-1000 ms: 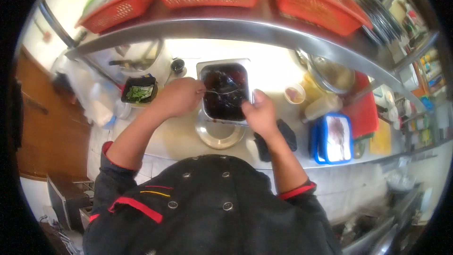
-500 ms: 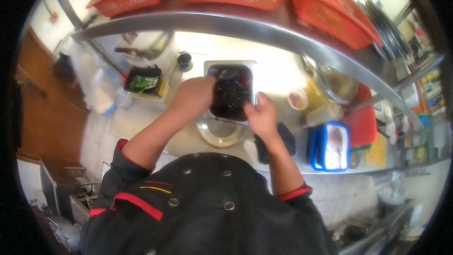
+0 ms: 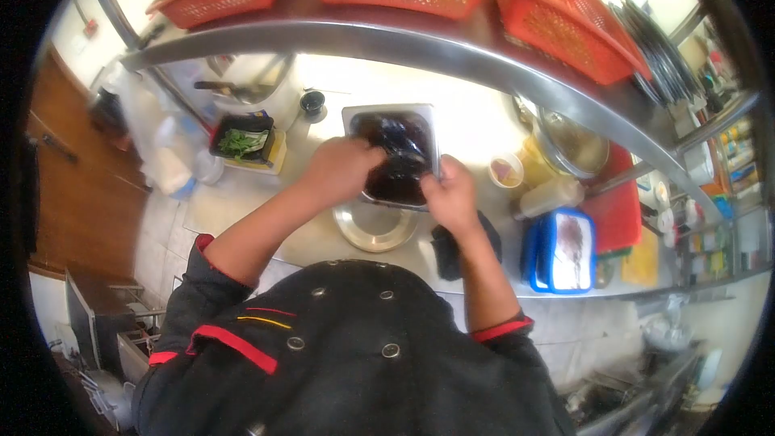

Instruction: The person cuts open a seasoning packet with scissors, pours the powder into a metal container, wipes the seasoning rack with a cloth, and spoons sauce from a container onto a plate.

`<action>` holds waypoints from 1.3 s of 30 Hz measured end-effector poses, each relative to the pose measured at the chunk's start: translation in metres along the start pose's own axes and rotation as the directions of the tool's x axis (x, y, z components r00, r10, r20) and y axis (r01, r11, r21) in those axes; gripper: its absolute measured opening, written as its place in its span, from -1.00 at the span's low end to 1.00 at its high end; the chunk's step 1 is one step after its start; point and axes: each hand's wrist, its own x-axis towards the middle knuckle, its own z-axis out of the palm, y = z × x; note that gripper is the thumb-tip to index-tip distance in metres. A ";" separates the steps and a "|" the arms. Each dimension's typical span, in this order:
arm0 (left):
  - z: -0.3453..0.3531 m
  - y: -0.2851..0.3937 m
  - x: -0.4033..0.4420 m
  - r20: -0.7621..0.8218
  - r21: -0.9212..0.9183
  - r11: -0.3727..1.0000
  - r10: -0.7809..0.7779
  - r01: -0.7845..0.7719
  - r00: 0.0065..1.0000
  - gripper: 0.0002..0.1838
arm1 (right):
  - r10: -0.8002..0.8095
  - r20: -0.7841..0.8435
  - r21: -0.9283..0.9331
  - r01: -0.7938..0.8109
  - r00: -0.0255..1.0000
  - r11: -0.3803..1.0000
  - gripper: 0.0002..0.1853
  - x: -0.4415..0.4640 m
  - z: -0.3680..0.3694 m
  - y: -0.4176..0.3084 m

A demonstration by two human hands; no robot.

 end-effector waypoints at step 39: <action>0.026 0.015 -0.016 -0.012 -0.018 0.953 -0.303 0.303 0.953 -0.83 | -0.256 -0.079 -0.470 0.190 0.964 0.862 -0.84 -0.008 0.037 0.002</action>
